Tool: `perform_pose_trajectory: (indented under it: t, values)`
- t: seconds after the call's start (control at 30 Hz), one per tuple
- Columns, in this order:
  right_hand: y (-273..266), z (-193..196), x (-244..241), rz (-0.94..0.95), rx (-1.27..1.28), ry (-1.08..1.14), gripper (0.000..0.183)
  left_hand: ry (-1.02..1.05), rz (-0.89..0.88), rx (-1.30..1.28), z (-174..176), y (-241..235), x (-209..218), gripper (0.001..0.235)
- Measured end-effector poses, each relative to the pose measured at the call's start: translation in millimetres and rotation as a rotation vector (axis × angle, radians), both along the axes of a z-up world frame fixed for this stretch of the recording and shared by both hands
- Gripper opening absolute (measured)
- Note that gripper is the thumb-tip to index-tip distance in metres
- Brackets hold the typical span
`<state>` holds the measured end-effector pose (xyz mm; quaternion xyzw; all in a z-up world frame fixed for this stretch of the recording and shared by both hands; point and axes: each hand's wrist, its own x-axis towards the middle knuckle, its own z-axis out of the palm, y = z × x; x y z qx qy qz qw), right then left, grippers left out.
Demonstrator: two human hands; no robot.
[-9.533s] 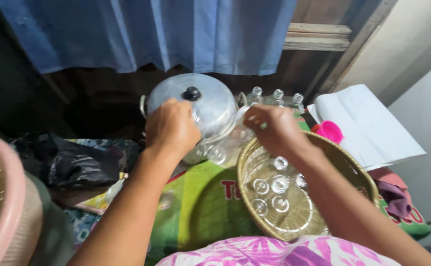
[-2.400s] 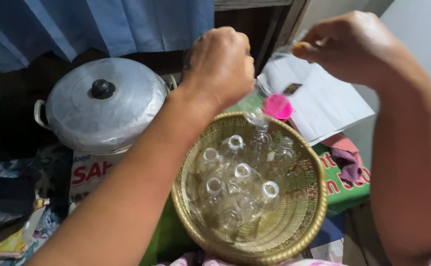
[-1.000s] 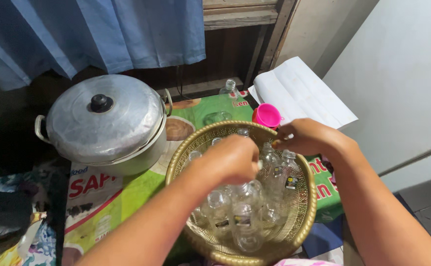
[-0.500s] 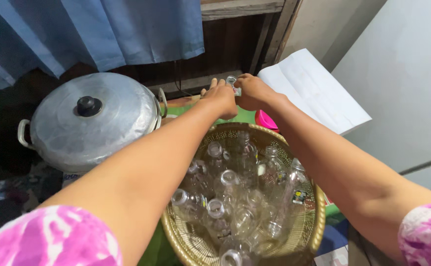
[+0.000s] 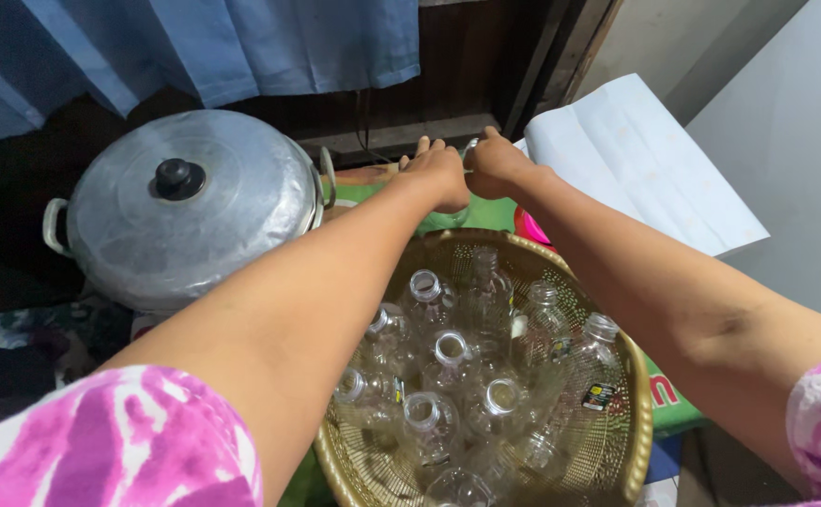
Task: The person applies adhesive labels to clear plastic bottles one by one, smoothing each label onto the bottle surface. After labeling, the person places the bottles into a woven basket and then transfers them into a pink colander filled with water.
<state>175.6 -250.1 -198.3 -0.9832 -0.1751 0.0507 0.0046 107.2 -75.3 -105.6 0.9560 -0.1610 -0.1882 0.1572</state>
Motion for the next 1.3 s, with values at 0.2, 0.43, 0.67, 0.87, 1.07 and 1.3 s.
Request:
perform_pose_trajectory:
  t: [0.2,0.43,0.67,0.87,1.07,1.3]
  values:
    - [-5.7,73.2,-40.6,0.095,0.120,-0.346,0.015,-0.110,-0.008,-0.053,16.2,18.2,-18.1,0.075]
    - [-32.4,236.2,-187.7,-0.077,0.388,-0.425,0.016,-0.537,0.018,-0.518,38.8,52.4,-80.0,0.049]
    - [0.4,226.8,-247.6,-0.197,0.193,0.006,0.030,-0.641,0.063,-0.556,29.1,87.7,-164.2,0.037]
    - [-3.6,186.2,-248.2,-0.231,0.373,0.096,0.030,-0.623,0.113,-0.594,16.1,103.7,-204.3,0.036]
    - [-45.2,141.2,-262.1,-0.422,0.698,0.011,0.031,-0.683,0.290,-0.530,-14.8,135.5,-231.6,0.043]
    - [-102.6,62.7,-273.3,-0.736,0.408,0.250,0.063,-0.280,0.893,-0.403,-71.7,153.9,-263.4,0.070]
